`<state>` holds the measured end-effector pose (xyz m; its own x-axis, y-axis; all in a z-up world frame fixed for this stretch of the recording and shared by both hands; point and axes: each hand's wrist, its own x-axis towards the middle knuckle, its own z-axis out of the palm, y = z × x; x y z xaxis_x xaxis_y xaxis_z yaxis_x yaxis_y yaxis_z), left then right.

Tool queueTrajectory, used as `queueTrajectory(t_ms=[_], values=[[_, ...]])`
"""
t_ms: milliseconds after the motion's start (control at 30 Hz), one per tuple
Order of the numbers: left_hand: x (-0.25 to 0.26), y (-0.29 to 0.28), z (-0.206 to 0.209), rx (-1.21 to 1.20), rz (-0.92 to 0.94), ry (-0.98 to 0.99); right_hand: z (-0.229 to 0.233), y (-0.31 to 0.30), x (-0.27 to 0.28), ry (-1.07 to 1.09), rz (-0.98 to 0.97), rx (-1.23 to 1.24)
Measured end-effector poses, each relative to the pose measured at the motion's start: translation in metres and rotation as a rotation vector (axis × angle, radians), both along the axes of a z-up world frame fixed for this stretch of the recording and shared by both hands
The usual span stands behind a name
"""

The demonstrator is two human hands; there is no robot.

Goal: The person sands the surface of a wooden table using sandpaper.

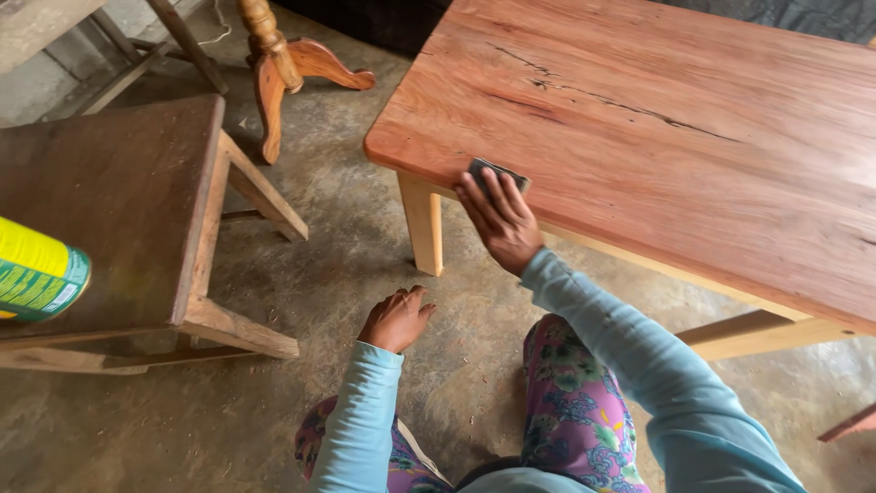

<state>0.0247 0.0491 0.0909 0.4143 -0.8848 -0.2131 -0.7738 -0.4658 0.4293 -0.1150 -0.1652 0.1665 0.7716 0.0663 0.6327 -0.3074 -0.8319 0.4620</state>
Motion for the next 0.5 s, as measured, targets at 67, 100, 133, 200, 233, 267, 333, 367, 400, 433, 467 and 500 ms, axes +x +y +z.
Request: queueTrajectory(t_ms=[67, 100, 133, 200, 233, 267, 333, 367, 400, 433, 467, 500], values=[[0.006, 0.004, -0.005, -0.027, 0.015, -0.001, -0.002, 0.003, 0.037, -0.002, 0.026, 0.006], [0.008, 0.005, -0.007, -0.052, 0.017, -0.002, -0.002, 0.005, 0.055, -0.005, 0.040, 0.013], [0.009, 0.007, -0.005, -0.054, 0.027, -0.003, -0.003, 0.007, 0.071, -0.004, 0.050, 0.012], [0.010, 0.009, -0.001, -0.001, 0.012, -0.032, -0.005, 0.010, 0.103, -0.004, 0.092, 0.044], [0.012, 0.010, -0.006, -0.002, 0.021, -0.033, -0.004, 0.011, 0.116, -0.005, 0.102, 0.043], [0.015, 0.010, -0.011, -0.029, 0.013, -0.038, -0.003, 0.014, 0.129, -0.019, 0.119, 0.070], [0.019, 0.012, -0.012, -0.055, 0.014, -0.043, -0.002, 0.017, 0.152, -0.031, 0.146, 0.099], [0.021, 0.012, -0.008, -0.036, 0.032, -0.010, -0.003, 0.017, 0.162, -0.033, 0.157, 0.116], [0.021, 0.012, -0.005, -0.018, 0.047, 0.024, -0.004, 0.017, 0.170, -0.033, 0.165, 0.132], [0.023, 0.011, -0.008, -0.018, 0.054, 0.028, -0.003, 0.018, 0.175, -0.029, 0.172, 0.133], [0.023, 0.009, -0.012, -0.043, 0.058, 0.032, -0.002, 0.019, 0.177, -0.014, 0.144, 0.139], [0.023, 0.007, -0.015, -0.067, 0.064, 0.037, -0.002, 0.019, 0.178, 0.002, 0.116, 0.146]])
